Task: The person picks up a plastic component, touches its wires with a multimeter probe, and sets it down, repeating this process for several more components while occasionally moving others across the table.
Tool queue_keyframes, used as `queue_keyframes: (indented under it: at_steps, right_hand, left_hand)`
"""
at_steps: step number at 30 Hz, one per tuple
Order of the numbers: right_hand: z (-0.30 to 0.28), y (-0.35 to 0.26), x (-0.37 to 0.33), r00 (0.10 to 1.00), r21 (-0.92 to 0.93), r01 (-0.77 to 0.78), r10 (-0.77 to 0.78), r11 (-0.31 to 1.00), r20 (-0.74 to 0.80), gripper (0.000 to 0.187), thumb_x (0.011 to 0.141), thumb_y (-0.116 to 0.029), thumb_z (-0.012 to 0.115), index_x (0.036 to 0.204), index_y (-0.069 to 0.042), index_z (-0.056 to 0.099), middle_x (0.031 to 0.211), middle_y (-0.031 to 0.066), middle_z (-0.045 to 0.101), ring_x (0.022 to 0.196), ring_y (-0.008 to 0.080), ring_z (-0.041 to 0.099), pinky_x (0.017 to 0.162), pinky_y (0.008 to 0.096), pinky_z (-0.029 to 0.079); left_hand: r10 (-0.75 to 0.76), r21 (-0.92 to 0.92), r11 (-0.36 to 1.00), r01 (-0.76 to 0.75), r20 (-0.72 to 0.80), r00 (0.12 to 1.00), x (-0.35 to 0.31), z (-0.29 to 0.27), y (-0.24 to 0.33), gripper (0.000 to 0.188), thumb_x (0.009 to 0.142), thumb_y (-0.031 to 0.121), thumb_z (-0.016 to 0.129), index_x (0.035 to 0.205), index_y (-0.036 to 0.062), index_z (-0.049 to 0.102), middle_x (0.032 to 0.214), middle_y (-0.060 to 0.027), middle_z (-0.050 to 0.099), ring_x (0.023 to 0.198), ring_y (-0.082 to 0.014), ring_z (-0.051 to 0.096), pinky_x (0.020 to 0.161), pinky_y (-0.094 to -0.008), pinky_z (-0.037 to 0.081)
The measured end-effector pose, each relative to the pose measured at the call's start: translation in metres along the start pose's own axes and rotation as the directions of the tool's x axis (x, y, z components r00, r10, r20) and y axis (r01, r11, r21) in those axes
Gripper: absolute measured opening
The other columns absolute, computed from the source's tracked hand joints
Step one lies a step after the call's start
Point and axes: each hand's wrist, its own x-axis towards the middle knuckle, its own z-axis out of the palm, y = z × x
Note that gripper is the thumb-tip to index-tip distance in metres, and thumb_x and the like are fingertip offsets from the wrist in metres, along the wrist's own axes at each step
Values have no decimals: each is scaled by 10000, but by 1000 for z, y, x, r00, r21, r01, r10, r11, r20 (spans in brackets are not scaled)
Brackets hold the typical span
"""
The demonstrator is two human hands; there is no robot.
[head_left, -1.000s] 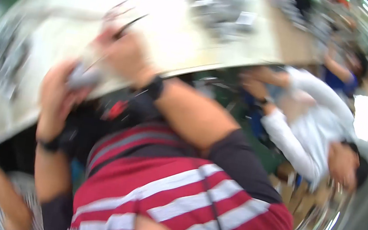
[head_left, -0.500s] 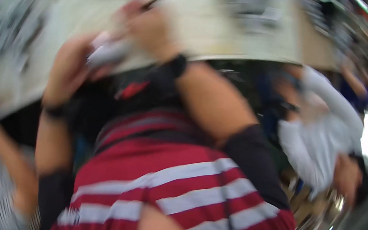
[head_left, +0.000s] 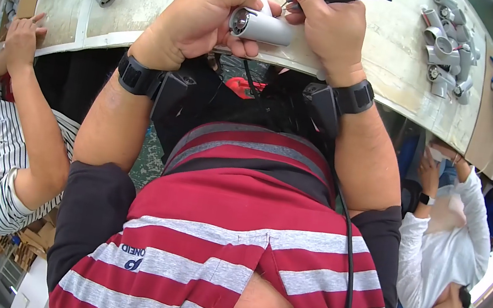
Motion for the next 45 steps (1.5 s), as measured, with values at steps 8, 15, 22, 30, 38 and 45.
queue_keyframes:
  at_steps: [8, 15, 22, 30, 38, 45]
  right_hand:
    - [0, 4, 13, 1000, -56, 15, -15, 998, 2, 150, 952, -113, 713, 861, -3, 668, 674, 25, 650, 550, 87, 586, 500, 240, 453]
    - [21, 83, 33, 852, -502, 470, -523, 726, 41, 201, 826, -214, 768, 820, -42, 665, 711, 154, 624, 677, 283, 646, 656, 407, 523]
    - [2, 24, 1, 967, -204, 188, -217, 961, -130, 154, 777, -105, 755, 790, 6, 650, 700, 194, 652, 640, 303, 624, 651, 388, 503]
    - [10, 25, 6, 963, -112, 225, -239, 968, -128, 174, 791, -113, 755, 775, 15, 640, 660, 170, 619, 610, 258, 586, 631, 371, 495]
    - [11, 32, 6, 948, -197, 262, -290, 945, -128, 164, 793, -112, 746, 776, 13, 641, 687, 189, 637, 630, 303, 615, 642, 384, 503]
    - [5, 26, 6, 956, -171, 236, -260, 956, -132, 158, 786, -119, 728, 786, 21, 656, 719, 232, 661, 653, 361, 651, 643, 418, 516]
  left_hand:
    - [78, 90, 993, -71, -77, 994, -5, 8, -1, 305, 943, 149, 593, 1137, -75, 664, 900, -172, 705, 598, -204, 688, 526, -267, 566]
    - [356, 301, 918, -257, -344, 869, -13, -22, -52, 440, 970, 121, 579, 1395, 25, 516, 1196, -99, 618, 1039, -190, 656, 803, -307, 589]
    - [729, 609, 624, -489, -227, 646, 8, -4, -69, 490, 984, 0, 637, 1440, 16, 458, 1266, -119, 602, 1094, -177, 608, 978, -282, 479]
    - [681, 477, 688, -547, -161, 715, 8, -19, -76, 469, 1002, 26, 657, 1435, 6, 477, 1328, -126, 588, 1168, -179, 579, 1016, -313, 467]
    - [635, 378, 733, -566, -81, 768, 8, -3, -70, 478, 1002, 50, 669, 1446, 5, 499, 1364, -122, 576, 1198, -184, 566, 1039, -313, 453]
    - [589, 572, 684, -453, -67, 806, 15, -7, -70, 517, 1002, 59, 666, 1475, 8, 464, 1370, -121, 585, 1198, -184, 574, 1038, -322, 462]
